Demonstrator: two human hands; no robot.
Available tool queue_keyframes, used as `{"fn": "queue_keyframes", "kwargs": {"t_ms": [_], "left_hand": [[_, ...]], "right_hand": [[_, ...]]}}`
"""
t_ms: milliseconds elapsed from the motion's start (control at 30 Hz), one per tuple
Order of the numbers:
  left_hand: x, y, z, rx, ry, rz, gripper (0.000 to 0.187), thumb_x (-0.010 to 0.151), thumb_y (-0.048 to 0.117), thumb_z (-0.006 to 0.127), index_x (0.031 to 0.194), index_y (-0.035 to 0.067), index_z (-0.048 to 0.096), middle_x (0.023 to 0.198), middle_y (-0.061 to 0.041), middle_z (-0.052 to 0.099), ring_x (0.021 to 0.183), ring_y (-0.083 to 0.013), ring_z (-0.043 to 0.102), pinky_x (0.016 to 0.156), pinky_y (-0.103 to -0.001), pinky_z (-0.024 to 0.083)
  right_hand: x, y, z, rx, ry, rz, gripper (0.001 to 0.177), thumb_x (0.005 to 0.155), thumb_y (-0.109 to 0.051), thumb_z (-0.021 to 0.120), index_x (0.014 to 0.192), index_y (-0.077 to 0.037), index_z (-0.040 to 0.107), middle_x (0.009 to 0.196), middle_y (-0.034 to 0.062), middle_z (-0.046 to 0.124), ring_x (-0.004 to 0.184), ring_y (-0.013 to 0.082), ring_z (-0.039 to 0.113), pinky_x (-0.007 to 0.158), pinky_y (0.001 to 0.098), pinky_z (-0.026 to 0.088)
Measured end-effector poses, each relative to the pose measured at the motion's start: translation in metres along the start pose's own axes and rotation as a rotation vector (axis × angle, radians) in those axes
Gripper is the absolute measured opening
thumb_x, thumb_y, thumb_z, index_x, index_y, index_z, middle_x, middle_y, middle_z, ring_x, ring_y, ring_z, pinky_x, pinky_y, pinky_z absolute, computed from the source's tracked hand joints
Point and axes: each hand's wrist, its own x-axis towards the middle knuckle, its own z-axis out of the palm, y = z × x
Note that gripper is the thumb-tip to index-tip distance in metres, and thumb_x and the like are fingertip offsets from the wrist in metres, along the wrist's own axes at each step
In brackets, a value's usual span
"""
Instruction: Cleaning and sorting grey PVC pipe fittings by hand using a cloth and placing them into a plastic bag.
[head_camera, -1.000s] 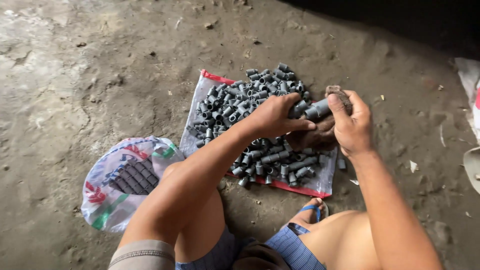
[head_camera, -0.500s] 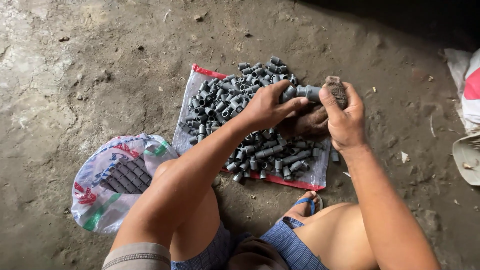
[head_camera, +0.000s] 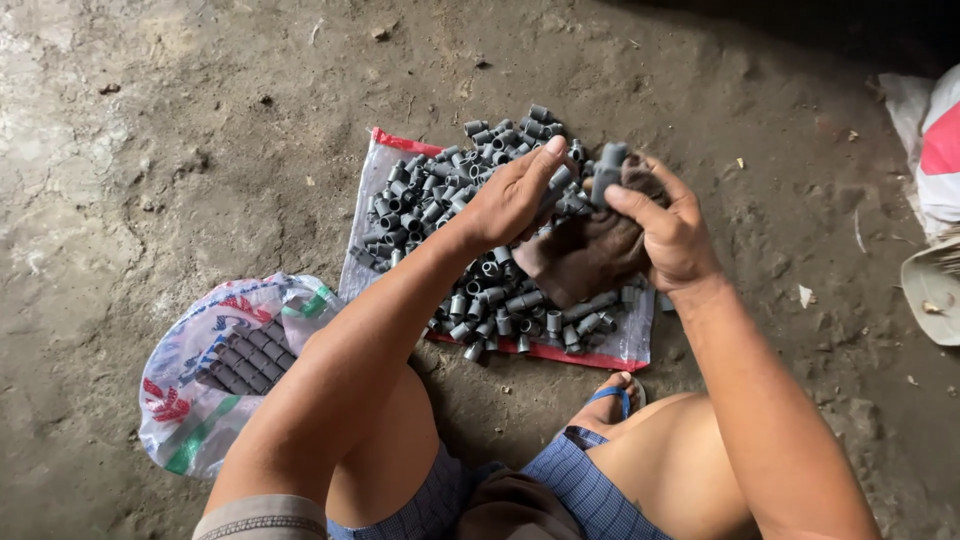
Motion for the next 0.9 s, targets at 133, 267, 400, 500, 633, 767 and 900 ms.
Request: {"fn": "queue_keyframes", "kwargs": {"t_ms": [133, 267, 400, 500, 633, 767, 900], "left_hand": [[-0.021, 0.039, 0.009, 0.103, 0.004, -0.058, 0.063, 0.103, 0.069, 0.029, 0.123, 0.019, 0.062, 0.079, -0.021, 0.066, 0.071, -0.0366, 0.064, 0.064, -0.045, 0.049], [-0.022, 0.042, 0.007, 0.269, 0.053, -0.133, 0.067, 0.102, 0.07, 0.025, 0.139, 0.026, 0.058, 0.089, -0.024, 0.071, 0.105, -0.0459, 0.067, 0.104, -0.059, 0.048], [-0.026, 0.043, 0.008, 0.309, 0.05, -0.149, 0.06, 0.101, 0.071, 0.031, 0.137, 0.031, 0.058, 0.111, -0.021, 0.075, 0.117, -0.045, 0.066, 0.108, -0.057, 0.046], [-0.027, 0.067, 0.01, 0.318, 0.083, -0.089, 0.064, 0.096, 0.069, 0.051, 0.137, 0.022, 0.058, 0.112, -0.027, 0.072, 0.115, -0.05, 0.065, 0.105, -0.06, 0.047], [-0.024, 0.045, 0.02, 0.226, 0.191, -0.217, 0.058, 0.081, 0.053, 0.078, 0.125, 0.017, 0.067, 0.079, -0.021, 0.073, 0.06, -0.0243, 0.072, 0.054, -0.03, 0.062], [-0.053, 0.073, 0.02, 0.238, 0.241, -0.077, 0.05, 0.087, 0.047, 0.078, 0.124, 0.016, 0.068, 0.091, -0.025, 0.071, 0.085, -0.0345, 0.072, 0.073, -0.047, 0.058], [-0.094, 0.129, -0.001, 0.374, 0.192, 0.328, 0.037, 0.088, 0.023, 0.087, 0.118, 0.009, 0.071, 0.077, -0.011, 0.061, 0.069, -0.0176, 0.052, 0.06, -0.034, 0.043]], "right_hand": [[0.001, 0.013, 0.01, 0.146, 0.035, -0.015, 0.025, 0.095, -0.014, 0.073, 0.119, -0.011, 0.07, 0.105, 0.0166, 0.076, 0.103, 0.0204, 0.074, 0.1, 0.0382, 0.058], [-0.009, 0.003, 0.04, 0.125, 0.168, 0.01, 0.021, 0.086, -0.014, 0.085, 0.105, -0.01, 0.075, 0.092, 0.0076, 0.076, 0.088, 0.015, 0.071, 0.087, 0.0335, 0.06], [-0.009, 0.009, 0.044, 0.177, 0.203, -0.021, 0.017, 0.089, -0.019, 0.083, 0.1, -0.009, 0.075, 0.088, 0.006, 0.075, 0.084, 0.0145, 0.07, 0.084, 0.0334, 0.058], [0.012, 0.052, 0.015, -0.109, 0.183, -0.114, 0.025, 0.087, -0.01, 0.088, 0.107, -0.009, 0.073, 0.092, 0.0049, 0.073, 0.09, 0.0111, 0.066, 0.085, 0.0288, 0.055], [0.015, 0.079, -0.008, -0.402, 0.218, -0.1, 0.03, 0.082, -0.014, 0.086, 0.11, -0.019, 0.075, 0.088, 0.007, 0.074, 0.086, 0.0132, 0.069, 0.074, 0.0333, 0.054], [0.005, 0.052, 0.001, -0.239, 0.163, -0.088, 0.037, 0.075, -0.007, 0.089, 0.108, -0.017, 0.075, 0.091, 0.0048, 0.076, 0.089, 0.0106, 0.069, 0.08, 0.0301, 0.058], [0.008, 0.06, -0.021, -0.057, 0.18, -0.046, 0.034, 0.077, -0.012, 0.091, 0.107, -0.011, 0.076, 0.09, 0.0065, 0.078, 0.085, 0.0106, 0.07, 0.081, 0.031, 0.061]]}}
